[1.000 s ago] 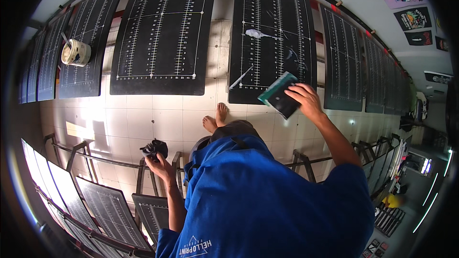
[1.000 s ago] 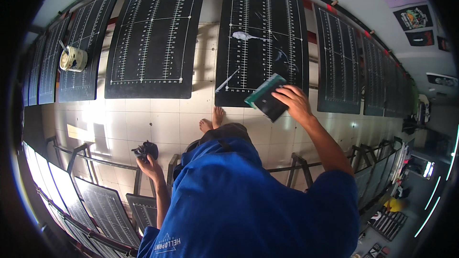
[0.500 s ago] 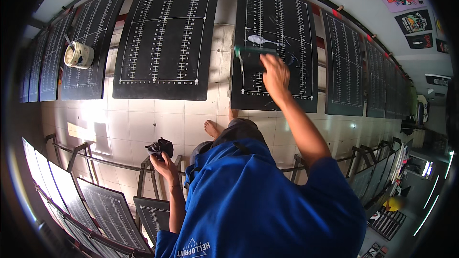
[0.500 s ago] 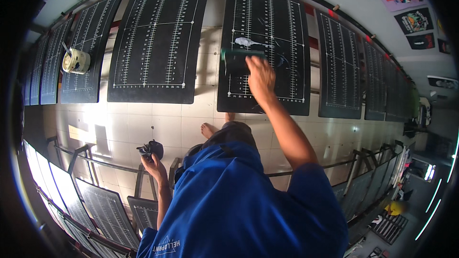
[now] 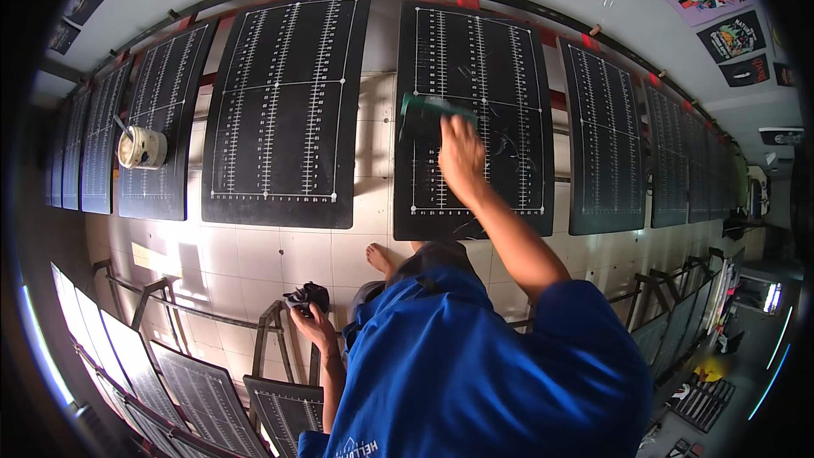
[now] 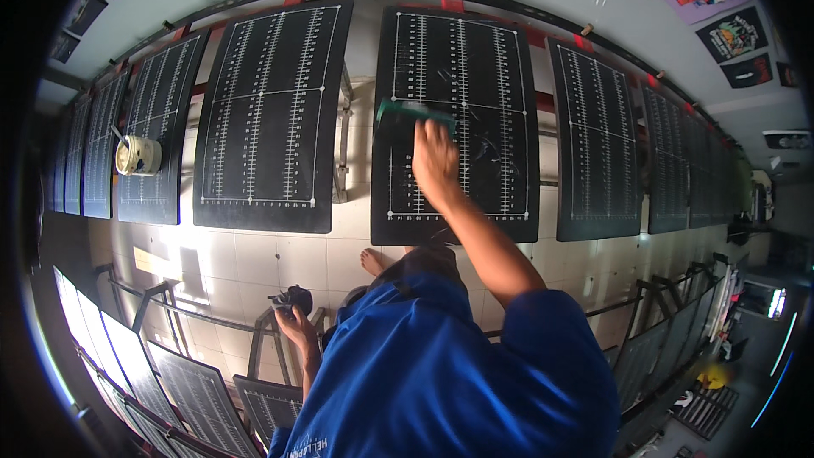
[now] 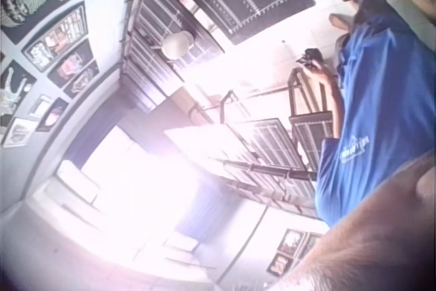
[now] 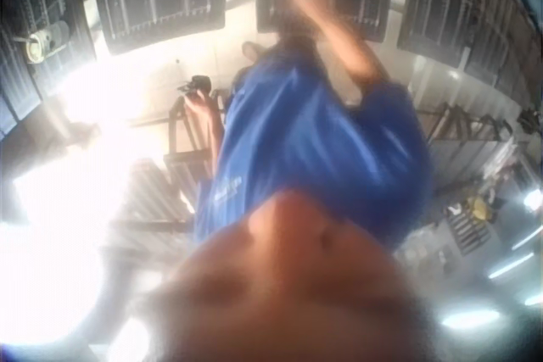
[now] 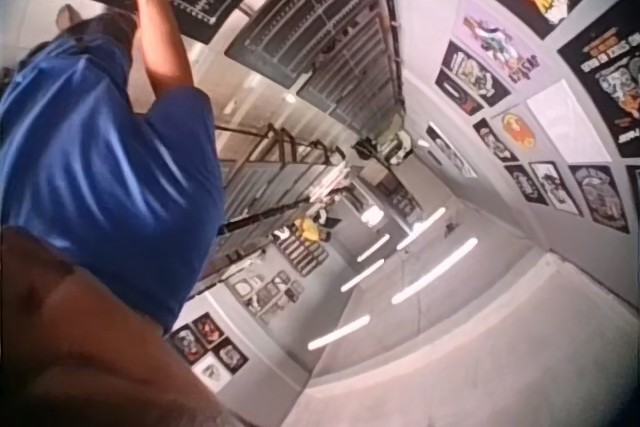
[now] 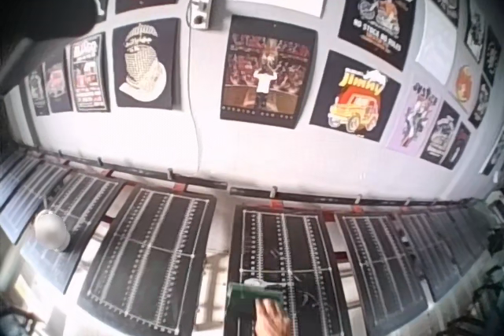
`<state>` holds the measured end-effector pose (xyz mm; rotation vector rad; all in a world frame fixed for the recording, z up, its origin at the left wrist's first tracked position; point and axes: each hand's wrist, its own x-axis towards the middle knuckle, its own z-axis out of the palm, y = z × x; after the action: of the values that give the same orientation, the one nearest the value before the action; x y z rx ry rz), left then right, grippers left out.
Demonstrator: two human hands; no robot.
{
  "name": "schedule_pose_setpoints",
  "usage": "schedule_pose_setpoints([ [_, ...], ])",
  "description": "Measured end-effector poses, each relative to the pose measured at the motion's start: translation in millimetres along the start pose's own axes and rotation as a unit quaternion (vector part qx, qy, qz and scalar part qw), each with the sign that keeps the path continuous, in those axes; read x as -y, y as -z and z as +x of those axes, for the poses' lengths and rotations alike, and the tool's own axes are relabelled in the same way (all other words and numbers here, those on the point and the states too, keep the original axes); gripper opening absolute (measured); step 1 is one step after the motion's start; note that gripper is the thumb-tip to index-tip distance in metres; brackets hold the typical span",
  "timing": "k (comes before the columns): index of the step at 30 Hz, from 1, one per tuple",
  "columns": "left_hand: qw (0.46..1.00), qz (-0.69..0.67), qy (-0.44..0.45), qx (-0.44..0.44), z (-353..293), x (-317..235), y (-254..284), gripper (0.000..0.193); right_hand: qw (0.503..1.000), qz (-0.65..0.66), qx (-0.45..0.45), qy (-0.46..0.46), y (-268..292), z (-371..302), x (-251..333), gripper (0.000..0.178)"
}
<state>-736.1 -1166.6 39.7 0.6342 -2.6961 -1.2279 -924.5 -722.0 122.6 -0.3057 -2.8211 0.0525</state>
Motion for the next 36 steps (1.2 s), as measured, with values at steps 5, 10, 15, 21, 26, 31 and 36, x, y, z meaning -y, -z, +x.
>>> schedule_pose_setpoints([
  [5,0.999,0.016,0.013,0.026,-8,-18,0,0.041,0.995,-0.05,-0.04,-0.081,-19,138,-84,0.009],
  [10,0.997,0.019,0.076,-0.009,-32,-3,-1,0.04,0.999,-0.028,-0.018,-0.024,-15,73,-61,0.029],
  [15,0.997,-0.022,0.066,-0.024,-45,-4,-15,0.031,0.995,0.066,0.013,0.071,19,2,-34,0.039],
  [21,0.999,-0.012,0.037,0.001,-35,-34,-23,0.034,0.996,0.042,-0.062,0.045,-38,141,-84,0.029],
  [26,0.999,0.034,0.021,-0.034,-40,-58,-21,0.037,0.996,-0.04,-0.068,-0.051,-40,169,-131,0.015],
  [31,0.997,0.024,0.079,-0.008,-56,-23,-23,0.037,0.999,-0.028,0.015,-0.041,7,43,-101,0.047],
  [36,0.996,-0.046,0.072,-0.019,-55,-18,-42,0.035,0.994,0.081,0.023,0.074,25,-1,-34,0.06],
])
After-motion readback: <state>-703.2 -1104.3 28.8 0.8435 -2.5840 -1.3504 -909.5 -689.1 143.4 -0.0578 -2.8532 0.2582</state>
